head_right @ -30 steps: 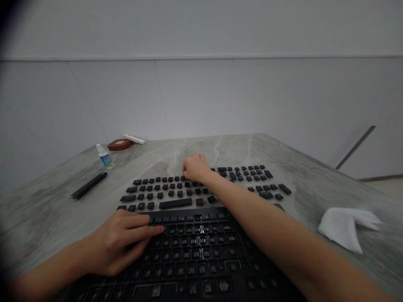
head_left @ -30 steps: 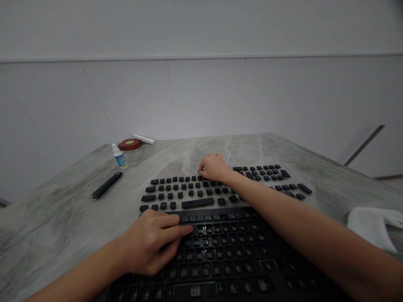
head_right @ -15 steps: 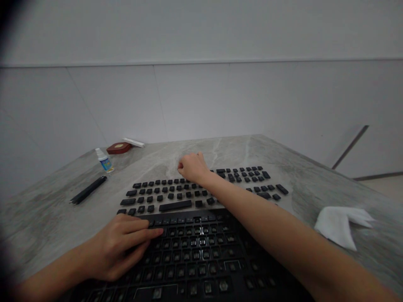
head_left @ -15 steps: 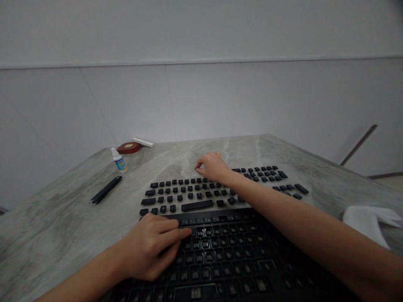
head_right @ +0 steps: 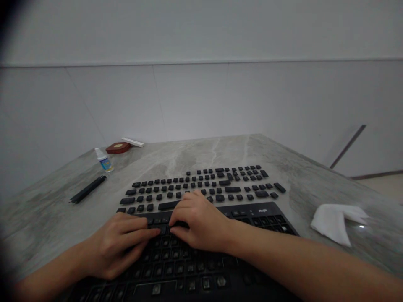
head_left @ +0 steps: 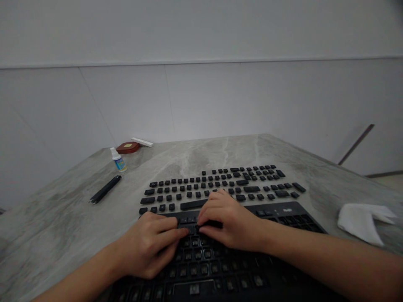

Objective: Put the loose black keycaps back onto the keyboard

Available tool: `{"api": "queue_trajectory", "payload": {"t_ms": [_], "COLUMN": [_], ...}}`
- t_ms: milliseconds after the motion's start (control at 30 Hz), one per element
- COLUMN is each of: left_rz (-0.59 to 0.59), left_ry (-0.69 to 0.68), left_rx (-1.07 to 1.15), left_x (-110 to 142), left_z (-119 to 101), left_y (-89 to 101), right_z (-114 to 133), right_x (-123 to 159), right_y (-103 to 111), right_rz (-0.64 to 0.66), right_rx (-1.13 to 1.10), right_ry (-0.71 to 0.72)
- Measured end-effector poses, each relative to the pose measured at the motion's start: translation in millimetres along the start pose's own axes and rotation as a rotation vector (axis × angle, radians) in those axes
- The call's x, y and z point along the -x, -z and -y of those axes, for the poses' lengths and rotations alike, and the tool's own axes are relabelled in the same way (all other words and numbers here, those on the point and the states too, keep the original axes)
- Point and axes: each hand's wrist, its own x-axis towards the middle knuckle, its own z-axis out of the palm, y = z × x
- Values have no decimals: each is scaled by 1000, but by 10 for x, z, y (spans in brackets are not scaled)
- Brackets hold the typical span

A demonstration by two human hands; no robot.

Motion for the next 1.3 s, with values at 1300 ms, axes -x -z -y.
{"api": "queue_trajectory", "payload": {"t_ms": [1300], "left_rz": [23], "left_ry": [29], "left_rx": [-35], "left_x": [-5], "left_z": [-29], "left_y": [30], "right_z": [72], "right_x": [-21], "right_y": [-27], "right_rz": [23], "right_rx": [336], "right_ry": [201]}}
